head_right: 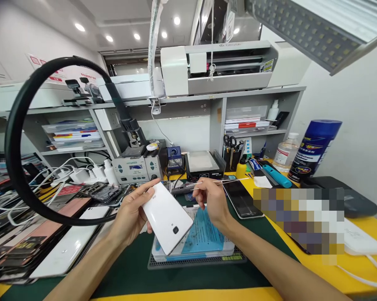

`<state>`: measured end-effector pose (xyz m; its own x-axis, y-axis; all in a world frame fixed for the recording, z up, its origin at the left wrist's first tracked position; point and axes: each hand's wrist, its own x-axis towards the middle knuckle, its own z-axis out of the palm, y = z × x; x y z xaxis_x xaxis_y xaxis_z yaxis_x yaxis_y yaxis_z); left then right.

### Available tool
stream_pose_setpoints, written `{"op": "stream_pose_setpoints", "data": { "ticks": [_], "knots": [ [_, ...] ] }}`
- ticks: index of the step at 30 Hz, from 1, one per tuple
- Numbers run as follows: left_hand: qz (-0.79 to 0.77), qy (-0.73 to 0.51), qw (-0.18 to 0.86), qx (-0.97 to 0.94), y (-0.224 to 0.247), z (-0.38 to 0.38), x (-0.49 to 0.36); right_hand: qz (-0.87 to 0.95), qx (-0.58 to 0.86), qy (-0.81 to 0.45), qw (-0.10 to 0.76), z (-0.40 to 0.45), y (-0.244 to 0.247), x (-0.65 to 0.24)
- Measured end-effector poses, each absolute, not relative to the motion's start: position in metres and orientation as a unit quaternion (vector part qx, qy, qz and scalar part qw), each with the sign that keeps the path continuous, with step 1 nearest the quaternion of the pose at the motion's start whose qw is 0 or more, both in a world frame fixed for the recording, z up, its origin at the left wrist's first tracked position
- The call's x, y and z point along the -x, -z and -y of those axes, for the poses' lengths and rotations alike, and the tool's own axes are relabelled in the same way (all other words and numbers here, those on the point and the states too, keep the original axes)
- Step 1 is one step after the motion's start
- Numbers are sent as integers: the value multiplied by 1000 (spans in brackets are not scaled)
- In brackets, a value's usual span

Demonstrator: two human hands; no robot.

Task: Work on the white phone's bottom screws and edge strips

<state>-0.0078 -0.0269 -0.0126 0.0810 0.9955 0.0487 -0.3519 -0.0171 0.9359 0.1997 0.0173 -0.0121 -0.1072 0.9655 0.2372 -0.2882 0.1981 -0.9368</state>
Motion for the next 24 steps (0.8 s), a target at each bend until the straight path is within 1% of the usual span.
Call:
{"op": "stream_pose_setpoints", "data": {
  "ticks": [5,9,17,24],
  "knots": [
    [-367,-585,583,-429,14,25,8,508,333,-538,584,-22,14,-202],
    [-366,-596,584,-413,15,23,10,514,353,-535,570,-24,17,-204],
    [-358,-640,595,-330,11,16,12,534,387,-511,552,-26,12,-205],
    [-343,-638,630,-282,-4,27,-1,572,354,-546,499,-26,6,-204]
  ]
}}
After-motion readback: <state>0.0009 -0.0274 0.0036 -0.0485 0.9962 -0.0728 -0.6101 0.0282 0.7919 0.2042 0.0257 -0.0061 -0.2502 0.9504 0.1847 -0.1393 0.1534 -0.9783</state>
